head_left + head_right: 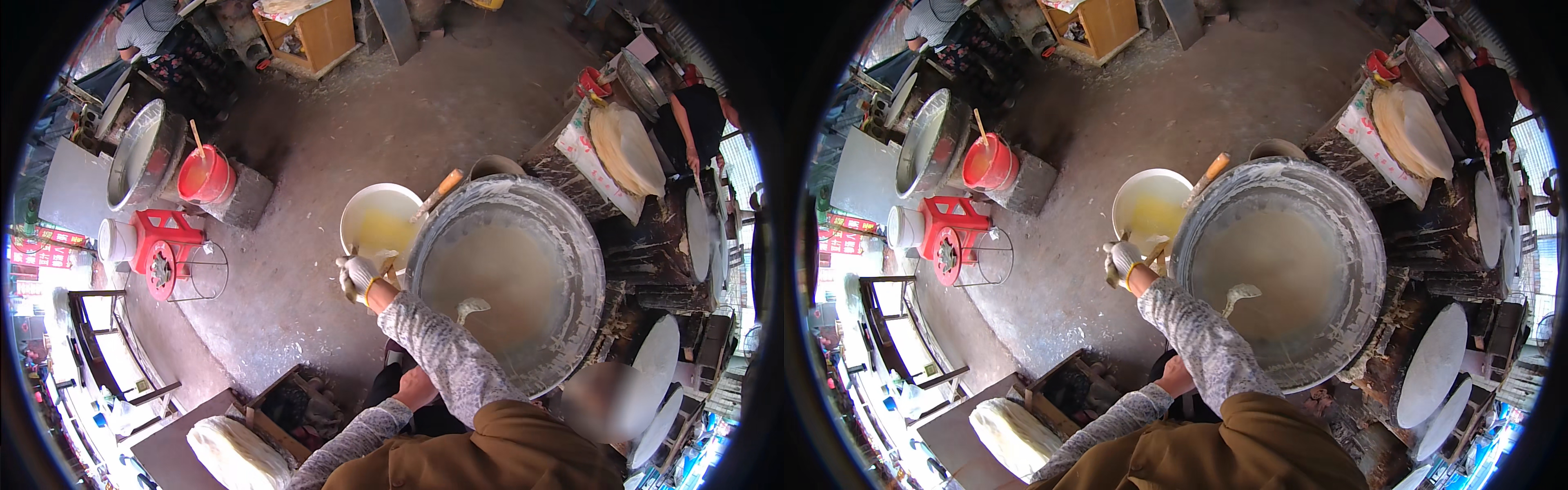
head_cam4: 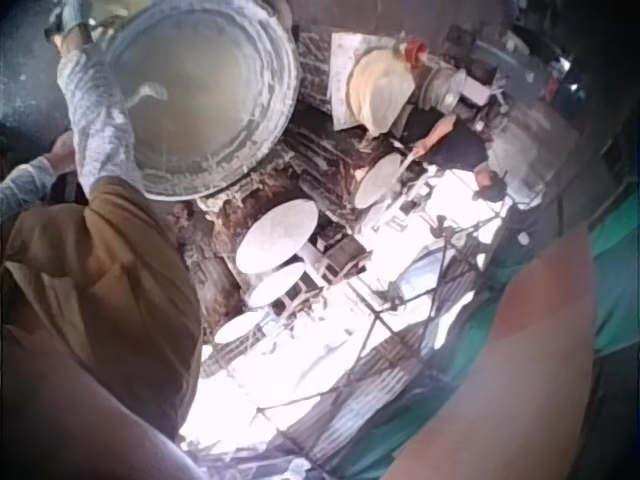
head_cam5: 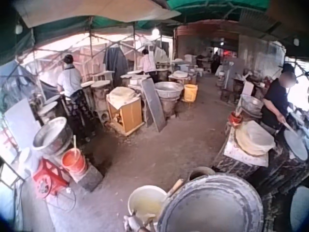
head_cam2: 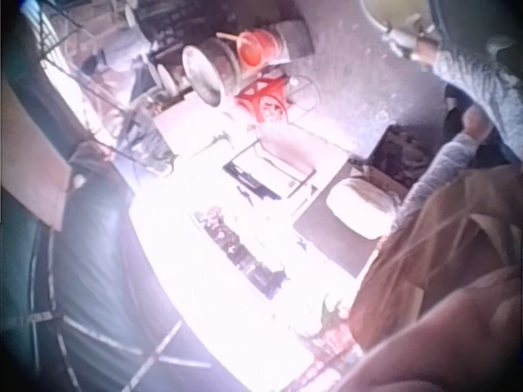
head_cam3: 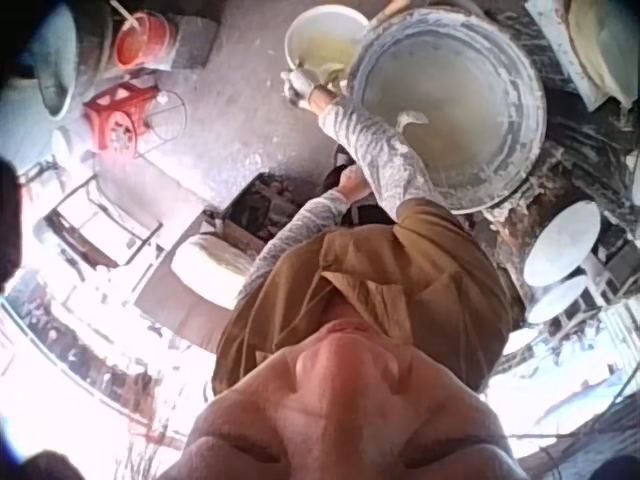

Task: The person ladles batter onto multiple hot griddles, spreads it in circular motions, and flips the crepes as they cook. Finished crepes are stacked on a nearby tray.

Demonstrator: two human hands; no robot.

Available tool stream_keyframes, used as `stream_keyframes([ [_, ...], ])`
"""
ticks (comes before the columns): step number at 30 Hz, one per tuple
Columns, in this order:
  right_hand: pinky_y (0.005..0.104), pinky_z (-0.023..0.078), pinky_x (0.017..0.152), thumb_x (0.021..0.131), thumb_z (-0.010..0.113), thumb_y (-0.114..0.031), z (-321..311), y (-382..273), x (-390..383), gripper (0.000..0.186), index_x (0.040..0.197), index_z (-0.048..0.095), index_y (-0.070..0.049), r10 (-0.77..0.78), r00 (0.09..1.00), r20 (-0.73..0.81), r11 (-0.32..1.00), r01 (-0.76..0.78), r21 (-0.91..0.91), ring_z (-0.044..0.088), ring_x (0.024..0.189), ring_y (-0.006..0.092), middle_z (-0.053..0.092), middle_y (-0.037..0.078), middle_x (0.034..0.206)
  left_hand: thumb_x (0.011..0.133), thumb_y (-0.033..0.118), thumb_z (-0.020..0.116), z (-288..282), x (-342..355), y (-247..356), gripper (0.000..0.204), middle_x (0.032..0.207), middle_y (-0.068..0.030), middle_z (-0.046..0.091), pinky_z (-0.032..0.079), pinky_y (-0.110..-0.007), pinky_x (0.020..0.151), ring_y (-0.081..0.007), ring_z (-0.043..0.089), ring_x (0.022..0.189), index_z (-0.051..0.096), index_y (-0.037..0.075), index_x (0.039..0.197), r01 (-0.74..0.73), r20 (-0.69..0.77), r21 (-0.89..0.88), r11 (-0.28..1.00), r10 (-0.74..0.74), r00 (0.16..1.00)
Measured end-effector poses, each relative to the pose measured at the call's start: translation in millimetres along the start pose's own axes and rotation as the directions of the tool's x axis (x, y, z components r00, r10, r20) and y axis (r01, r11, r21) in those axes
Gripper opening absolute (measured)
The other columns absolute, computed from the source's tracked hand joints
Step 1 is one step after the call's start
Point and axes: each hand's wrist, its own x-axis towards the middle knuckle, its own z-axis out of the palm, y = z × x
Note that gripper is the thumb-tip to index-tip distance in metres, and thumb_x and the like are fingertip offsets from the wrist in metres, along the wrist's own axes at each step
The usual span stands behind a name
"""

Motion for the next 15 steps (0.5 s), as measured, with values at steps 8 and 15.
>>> stream_keyframes([
  [8,0.0440,0.045,0.044,0.096,0.051,-0.035,-3.3,-4.5,-22.9,0.028,0.093,0.055,-0.007,0.108,0.987,0.121,0.940,-0.141,0.311,0.051,0.049,0.0204,0.052,0.006,0.065,0.089,0.037,0.053,8.8,0.4,-12.9,0.038,0.097,-0.0174,0.069,0.053,-0.044,0.077,-0.0350,0.067,0.092,0.065,0.007,0.108,0.152,0.085,0.038,0.988,-0.155,0.984],
  [15,0.0350,0.043,0.039,0.092,0.056,-0.020,24.1,-19.7,-79.6,0.015,0.080,0.055,-0.012,-0.002,0.977,0.211,1.000,0.006,-0.019,0.049,0.041,0.0182,0.053,0.005,0.059,0.093,0.022,0.046,-14.6,-0.1,6.6,0.037,0.127,-0.0085,0.060,0.044,-0.031,0.098,-0.0220,0.056,0.119,0.058,0.009,0.125,-0.020,0.125,0.031,0.999,0.016,0.992],
])
